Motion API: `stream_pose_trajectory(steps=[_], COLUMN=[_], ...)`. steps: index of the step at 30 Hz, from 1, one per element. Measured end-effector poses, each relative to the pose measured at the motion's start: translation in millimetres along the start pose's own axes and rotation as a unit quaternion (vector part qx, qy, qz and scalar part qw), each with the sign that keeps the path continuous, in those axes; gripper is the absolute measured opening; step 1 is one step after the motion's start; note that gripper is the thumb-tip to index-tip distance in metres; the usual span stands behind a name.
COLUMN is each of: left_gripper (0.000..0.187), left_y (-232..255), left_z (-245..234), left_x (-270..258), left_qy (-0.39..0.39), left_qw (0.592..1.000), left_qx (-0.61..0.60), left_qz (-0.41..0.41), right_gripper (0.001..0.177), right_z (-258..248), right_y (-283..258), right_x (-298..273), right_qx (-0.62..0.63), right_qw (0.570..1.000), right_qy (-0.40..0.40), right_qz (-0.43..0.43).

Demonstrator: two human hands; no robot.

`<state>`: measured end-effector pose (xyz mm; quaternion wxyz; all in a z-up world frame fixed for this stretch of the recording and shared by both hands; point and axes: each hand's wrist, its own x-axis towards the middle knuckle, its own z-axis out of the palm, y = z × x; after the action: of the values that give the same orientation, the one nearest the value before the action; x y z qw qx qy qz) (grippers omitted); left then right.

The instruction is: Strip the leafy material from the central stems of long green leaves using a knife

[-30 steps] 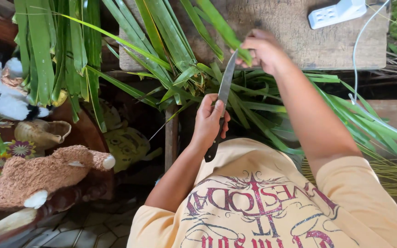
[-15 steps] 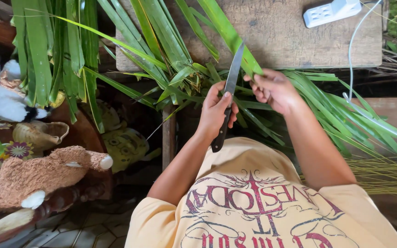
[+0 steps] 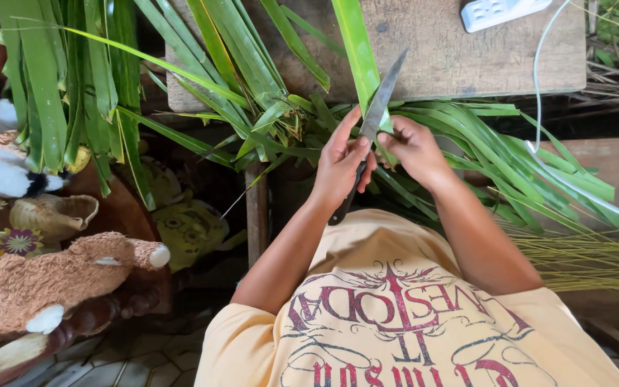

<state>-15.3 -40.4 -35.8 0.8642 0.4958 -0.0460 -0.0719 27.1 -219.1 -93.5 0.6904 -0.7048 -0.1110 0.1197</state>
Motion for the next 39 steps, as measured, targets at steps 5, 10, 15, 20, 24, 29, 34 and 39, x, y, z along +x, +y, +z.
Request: stream_pose_trajectory(steps=[5,10,15,20,24,29,34,39], left_gripper=[0.053,0.054,0.052,0.050,0.048,0.043,0.043,0.040], left_y=[1,4,19,22,27,37,26,28], left_z=[-7,-7,-1,-7,-12,-13,-10,-16], left_x=[-4,-7,-9,-13,-14,-14,-9,-1], left_qy=[-0.005,-0.008,-0.010,-0.013,-0.011,-0.019,-0.009,0.032], left_qw=[0.999,0.998,0.997,0.995,0.994,0.988,0.997,0.997], left_qx=[-0.022,-0.048,-0.063,-0.079,-0.090,-0.125,-0.070,-0.059], left_qz=[-0.030,-0.040,-0.052,-0.063,-0.069,-0.084,-0.026,0.044], right_gripper=[0.011,0.010,0.020,0.020,0.022,0.029,0.029,0.031], right_z=[18,30,31,36,33,24,23,26], right_y=[-18,-23,-28,-44,-66,-76,-71,-67], right_x=[6,6,10,6,2,2,4,-3], right_qx=[-0.019,-0.012,0.001,0.101,0.245,0.355,0.327,0.249], right_qw=[0.999,0.999,0.997,0.992,0.965,0.914,0.928,0.956], right_qy=[0.028,0.042,0.078,0.060,0.012,-0.091,-0.077,-0.082], right_qz=[-0.002,0.004,-0.005,0.040,0.089,0.173,0.159,0.133])
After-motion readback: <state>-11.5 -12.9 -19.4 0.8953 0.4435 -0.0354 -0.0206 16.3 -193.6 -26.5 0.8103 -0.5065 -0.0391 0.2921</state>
